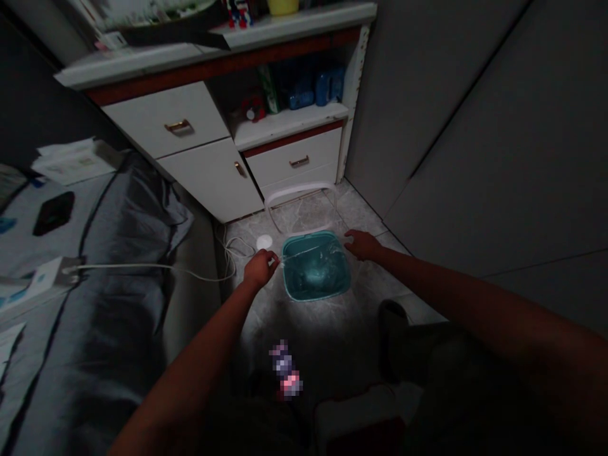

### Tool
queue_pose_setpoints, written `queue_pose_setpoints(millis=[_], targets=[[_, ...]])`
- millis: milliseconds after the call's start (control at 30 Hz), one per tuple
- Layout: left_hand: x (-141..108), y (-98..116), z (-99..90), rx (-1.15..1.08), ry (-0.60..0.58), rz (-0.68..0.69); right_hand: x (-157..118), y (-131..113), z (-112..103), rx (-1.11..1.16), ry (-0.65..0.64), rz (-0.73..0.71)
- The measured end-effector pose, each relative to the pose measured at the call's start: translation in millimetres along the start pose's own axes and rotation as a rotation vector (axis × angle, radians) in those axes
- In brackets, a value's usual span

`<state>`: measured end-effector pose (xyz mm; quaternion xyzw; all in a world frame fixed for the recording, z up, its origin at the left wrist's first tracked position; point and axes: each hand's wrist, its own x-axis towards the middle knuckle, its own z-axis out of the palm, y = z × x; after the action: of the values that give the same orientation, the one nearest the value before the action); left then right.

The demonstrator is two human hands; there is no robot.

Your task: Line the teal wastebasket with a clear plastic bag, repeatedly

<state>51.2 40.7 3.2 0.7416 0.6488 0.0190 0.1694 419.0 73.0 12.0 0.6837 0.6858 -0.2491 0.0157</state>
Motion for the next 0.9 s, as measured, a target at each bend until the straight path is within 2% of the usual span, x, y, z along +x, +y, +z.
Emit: queue_pose_setpoints(millis=[167,267,467,700,833,900], targets=[[5,-4,9.5,-0.061,0.134,0.147,21,1,7,0.002,0.053,-0.007],[1,-3,15.1,-0.029,0.139,0.238,27,1,8,0.038,0.071,-0.013],[13,-9,27.1,-0.104,0.154,0.138,37,1,9,0.142,0.057,0.025],[25,-8,27.3,-0.144,0.152,0.197,51,4,12,0.227,0.017,0.109],[25,-6,28.1,-0.133,0.147,0.238,55,5,15,0.319,0.04,0.141],[30,-7,32.1,-0.2,0.147,0.216,56,5,17,0.37,0.05,0.157]])
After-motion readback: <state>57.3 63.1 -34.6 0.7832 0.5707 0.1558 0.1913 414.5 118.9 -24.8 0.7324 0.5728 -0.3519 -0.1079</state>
